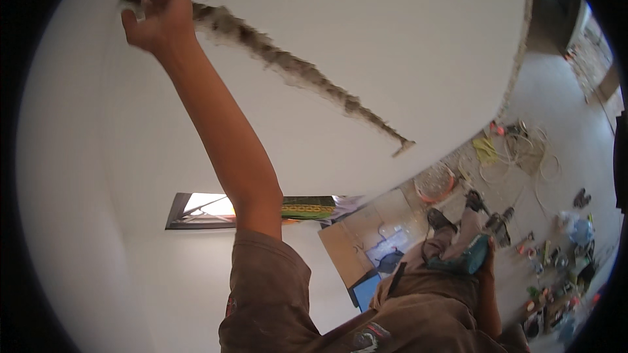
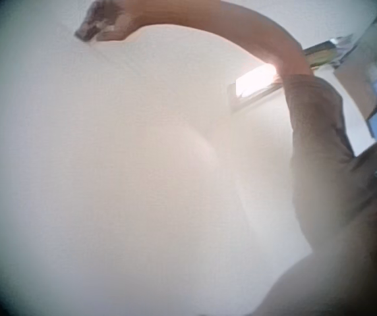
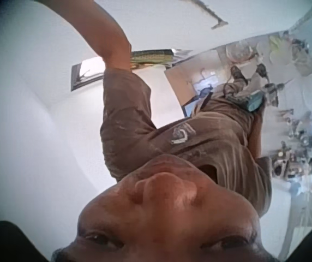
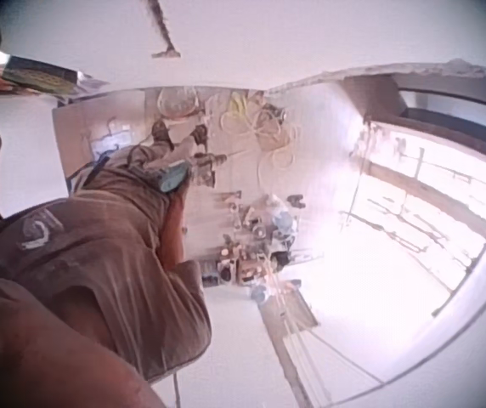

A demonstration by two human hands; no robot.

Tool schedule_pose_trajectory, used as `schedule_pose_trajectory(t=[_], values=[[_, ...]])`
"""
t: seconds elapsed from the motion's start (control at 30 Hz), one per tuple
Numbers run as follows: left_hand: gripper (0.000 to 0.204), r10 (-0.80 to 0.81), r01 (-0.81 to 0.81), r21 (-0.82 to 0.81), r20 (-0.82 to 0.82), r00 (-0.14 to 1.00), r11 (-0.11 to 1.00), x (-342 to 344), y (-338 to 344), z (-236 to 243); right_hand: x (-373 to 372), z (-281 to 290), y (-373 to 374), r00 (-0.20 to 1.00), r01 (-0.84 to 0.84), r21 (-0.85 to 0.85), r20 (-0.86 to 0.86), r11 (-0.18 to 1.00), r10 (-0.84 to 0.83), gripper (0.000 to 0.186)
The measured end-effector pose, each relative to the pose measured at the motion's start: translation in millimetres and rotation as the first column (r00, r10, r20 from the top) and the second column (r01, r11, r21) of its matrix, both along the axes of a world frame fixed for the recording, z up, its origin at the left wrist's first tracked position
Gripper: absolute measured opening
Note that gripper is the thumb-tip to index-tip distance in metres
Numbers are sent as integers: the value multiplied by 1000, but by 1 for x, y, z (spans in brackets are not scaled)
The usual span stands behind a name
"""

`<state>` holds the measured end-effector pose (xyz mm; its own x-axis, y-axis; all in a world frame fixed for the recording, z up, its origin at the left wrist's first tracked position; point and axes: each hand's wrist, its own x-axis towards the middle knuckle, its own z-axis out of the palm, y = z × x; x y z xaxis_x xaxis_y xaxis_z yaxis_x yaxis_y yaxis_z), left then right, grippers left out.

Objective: The person uses a power drill to deepen a channel in the ceiling, occasionally touching the ceiling with their hand.

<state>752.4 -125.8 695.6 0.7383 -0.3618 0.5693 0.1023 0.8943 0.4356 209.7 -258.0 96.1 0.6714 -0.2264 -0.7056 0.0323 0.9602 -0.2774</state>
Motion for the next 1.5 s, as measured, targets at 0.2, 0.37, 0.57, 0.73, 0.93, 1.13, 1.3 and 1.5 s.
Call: schedule_pose_trajectory(t=[0.2,0.37,0.57,0.73,0.93,1.13,1.3,1.5], values=[[50,-143,101,867,-34,989,489,-137,-46,-347,-4,-10,5,997,-23,54,-75,998,27,55],[87,-167,541,753,-629,759,-375,-303,-62,-562,18,22,12,972,-191,-169,-168,967,163,65],[64,-192,829,549,-829,525,-106,-313,-42,-579,69,56,41,957,-290,-494,-125,820,263,95],[65,-87,769,637,-770,632,-49,-284,11,-577,73,51,57,753,-609,-630,-268,483,600,106],[81,14,682,708,-692,722,-184,-280,71,-593,-14,41,26,687,-725,-374,-332,579,646,61],[87,81,697,599,-733,675,-395,-308,116,-634,-72,47,-24,733,-582,-454,-652,674,193,37],[90,25,702,520,-795,606,-486,-336,128,-664,-60,70,-35,835,-486,-790,-546,375,-66,39],[80,61,670,539,-754,654,-511,-351,127,-686,-23,-7,-68,803,-531,-753,-593,389,-52,62]])
